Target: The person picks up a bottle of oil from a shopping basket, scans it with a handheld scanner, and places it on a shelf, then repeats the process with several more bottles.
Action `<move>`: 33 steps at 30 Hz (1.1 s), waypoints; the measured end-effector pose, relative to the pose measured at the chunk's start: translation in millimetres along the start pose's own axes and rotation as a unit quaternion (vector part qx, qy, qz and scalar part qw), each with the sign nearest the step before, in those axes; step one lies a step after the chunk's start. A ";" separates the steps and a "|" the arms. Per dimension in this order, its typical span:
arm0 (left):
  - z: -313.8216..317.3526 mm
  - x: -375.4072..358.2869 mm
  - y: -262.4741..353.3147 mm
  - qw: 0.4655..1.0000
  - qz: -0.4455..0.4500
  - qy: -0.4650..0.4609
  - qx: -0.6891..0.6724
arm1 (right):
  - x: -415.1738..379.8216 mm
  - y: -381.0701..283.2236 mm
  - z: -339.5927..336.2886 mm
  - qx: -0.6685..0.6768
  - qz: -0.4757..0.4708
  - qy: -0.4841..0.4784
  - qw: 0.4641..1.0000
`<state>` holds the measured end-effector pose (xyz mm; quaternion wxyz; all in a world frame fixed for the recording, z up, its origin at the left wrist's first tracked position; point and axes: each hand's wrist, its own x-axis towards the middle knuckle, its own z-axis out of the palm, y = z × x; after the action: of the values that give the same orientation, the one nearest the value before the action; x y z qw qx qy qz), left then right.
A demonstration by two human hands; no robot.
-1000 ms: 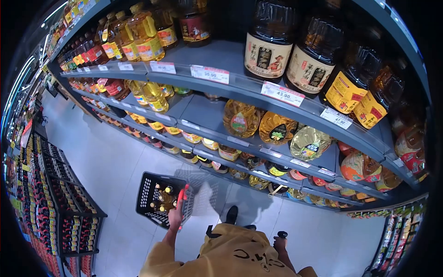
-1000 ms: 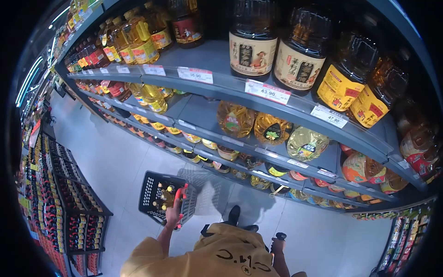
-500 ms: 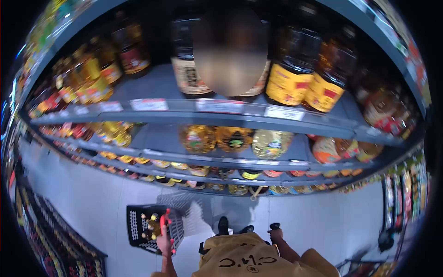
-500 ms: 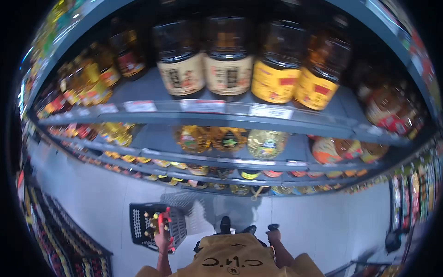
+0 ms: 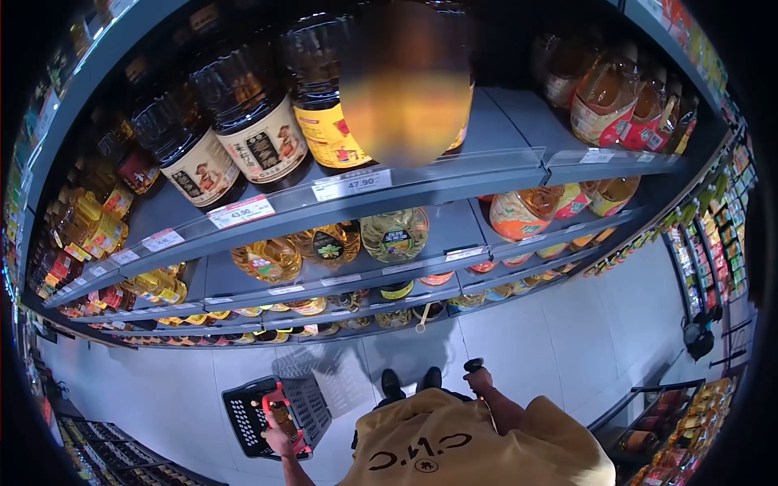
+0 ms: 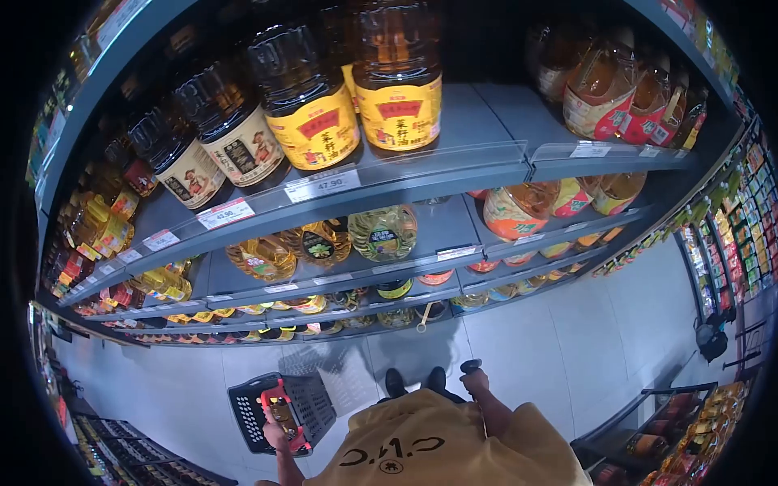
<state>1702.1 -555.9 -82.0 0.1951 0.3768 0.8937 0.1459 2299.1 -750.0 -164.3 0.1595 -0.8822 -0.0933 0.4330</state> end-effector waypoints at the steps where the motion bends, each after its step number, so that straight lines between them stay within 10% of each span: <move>1: 0.6 0.4 -7.2 0.990 0.109 0.017 0.090 | 4.7 4.8 -4.1 -0.002 0.006 -0.003 1.000; 3: 3.2 4.9 -28.5 0.910 0.315 0.048 0.266 | 13.8 16.1 -10.4 -0.006 0.018 -0.009 1.000; 11: 17.5 29.1 -50.6 0.885 0.392 0.102 0.228 | 3.1 24.9 -36.1 -0.040 -0.006 -0.003 0.999; 15: 17.0 29.8 -37.2 0.981 0.010 -0.069 -0.183 | 19.1 28.3 -33.0 -0.032 0.022 -0.005 0.999; 24: -3.5 -8.7 -22.2 0.998 0.050 -0.045 -0.013 | 55.8 35.2 6.9 -0.070 -0.040 -0.015 0.997; 26: -13.2 -29.2 -22.8 0.947 0.236 -0.006 0.216 | 65.0 36.0 6.4 -0.101 -0.118 -0.075 0.985; 29: -22.1 -33.0 3.3 0.998 0.009 -0.039 0.053 | 40.2 11.5 -1.5 0.018 -0.012 -0.094 0.995; 33: -18.2 -31.7 10.7 0.998 0.014 0.013 0.061 | 3.9 -10.2 -17.0 -0.105 -0.078 -0.093 0.987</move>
<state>1720.7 -573.9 -54.0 0.1577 0.3984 0.8982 0.0987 2314.7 -742.7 -153.7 0.0899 -0.8399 -0.2213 0.4873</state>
